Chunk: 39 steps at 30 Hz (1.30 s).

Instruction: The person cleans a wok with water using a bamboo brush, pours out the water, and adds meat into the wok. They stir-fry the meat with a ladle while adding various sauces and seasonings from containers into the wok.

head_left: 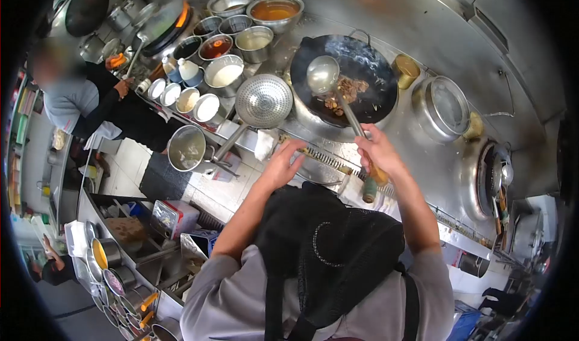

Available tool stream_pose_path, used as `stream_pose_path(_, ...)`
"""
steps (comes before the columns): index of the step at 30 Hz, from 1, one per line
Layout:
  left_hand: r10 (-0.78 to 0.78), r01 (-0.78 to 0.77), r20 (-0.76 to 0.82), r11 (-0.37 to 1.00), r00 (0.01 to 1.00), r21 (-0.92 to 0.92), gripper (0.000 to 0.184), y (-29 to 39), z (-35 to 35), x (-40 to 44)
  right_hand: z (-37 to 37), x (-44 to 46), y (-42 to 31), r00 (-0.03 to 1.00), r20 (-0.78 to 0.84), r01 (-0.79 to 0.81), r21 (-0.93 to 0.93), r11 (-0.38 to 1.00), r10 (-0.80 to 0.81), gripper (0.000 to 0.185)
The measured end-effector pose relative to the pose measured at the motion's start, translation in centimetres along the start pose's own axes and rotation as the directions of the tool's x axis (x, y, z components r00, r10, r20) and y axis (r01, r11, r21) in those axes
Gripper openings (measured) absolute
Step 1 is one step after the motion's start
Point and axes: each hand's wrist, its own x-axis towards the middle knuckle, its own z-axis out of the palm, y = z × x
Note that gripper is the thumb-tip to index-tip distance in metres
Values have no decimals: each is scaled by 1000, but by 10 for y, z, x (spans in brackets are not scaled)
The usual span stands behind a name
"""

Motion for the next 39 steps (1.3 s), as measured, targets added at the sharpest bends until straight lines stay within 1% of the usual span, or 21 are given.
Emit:
stream_pose_path(1, 30, -30, 46, 1000, 998, -6, 32, 2, 3, 5, -10, 1, 9, 1000, 0, -14, -5, 1000, 14, 47)
stream_pose_path(2, 15, -14, 45, 1000, 999, -19, 32, 2, 3, 4, -21, -2, 19, 987, -109, 75, -356, 932, -121, 49)
stream_pose_path(3, 9, -9, 23, 1000, 1000, -21, 32, -2, -2, 1, -33, -7, 30, 948, -151, 112, -667, 736, -281, 51)
stream_pose_path(5, -66, 67, -46, 997, 997, 26, 32, -18, -16, -15, -68, -28, 62, 865, -170, 219, -718, 660, -472, 50)
stream_pose_path(6, -178, 181, -87, 983, 980, 35, 31, -25, -26, -27, -87, -42, 79, 895, -241, 76, -747, 660, -376, 54)
stream_pose_path(7, -238, 246, -119, 968, 964, 55, 30, -34, -38, -41, -107, -52, 101, 903, -254, -14, -824, 567, -346, 57)
stream_pose_path(8, -291, 307, -163, 948, 943, 82, 30, -44, -53, -51, -125, -59, 129, 863, -234, 18, -872, 490, -448, 59)
stream_pose_path(10, -324, 368, -291, 924, 900, 107, 31, -69, -83, -63, -140, -73, 156, 855, -270, -147, -945, 293, -442, 64)
stream_pose_path(12, -303, 386, -455, 917, 837, 100, 32, -88, -113, -58, -129, -67, 157, 834, -224, -152, -972, 179, -505, 66)
stream_pose_path(15, -223, 378, -680, 922, 699, 86, 38, -122, -165, -21, -73, -26, 130, 786, -206, -34, -956, 292, -583, 60)
stream_pose_path(16, -277, 374, -721, 927, 635, -27, 44, -133, -182, -3, -54, -4, 120, 805, -220, 17, -920, 392, -552, 58)
stream_pose_path(18, -274, 376, -775, 925, 569, -51, 54, -183, -206, 26, 0, 55, 85, 653, -47, 365, -855, 368, -756, 58)
stream_pose_path(19, -193, 396, -787, 916, 586, 71, 65, -211, -217, 44, 29, 86, 65, 743, -120, 369, -747, 553, -659, 59)
stream_pose_path(20, -261, 374, -794, 926, 548, -46, 68, -237, -224, 62, 57, 104, 43, 839, -156, 329, -617, 715, -521, 59)
stream_pose_path(21, -336, 387, -792, 912, 510, -138, 84, -255, -229, 80, 103, 117, 0, 915, -168, 318, -263, 911, -367, 60)
stream_pose_path(22, -293, 424, -809, 904, 510, -60, 100, -279, -234, 95, 132, 141, -25, 917, -92, 361, -227, 905, -389, 59)
stream_pose_path(23, -227, 463, -842, 886, 489, 30, 105, -293, -241, 106, 153, 168, -38, 931, -8, 364, -73, 929, -365, 60)
stream_pose_path(27, -192, 573, -831, 801, 522, 175, 119, -328, -251, 134, 245, 242, -123, 932, 184, 328, -56, 943, -313, 59)
stream_pose_path(33, -341, 669, -801, 737, 491, 97, 116, -338, -259, 143, 326, 323, -176, 904, 338, 303, -77, 950, -261, 60)
stream_pose_path(35, -334, 674, -810, 732, 482, 100, 116, -345, -258, 142, 344, 337, -187, 928, 332, 242, -192, 951, -169, 62)
stream_pose_path(39, -299, 667, -839, 738, 455, 99, 103, -352, -259, 144, 359, 358, -187, 925, 360, 209, -221, 953, -120, 63)
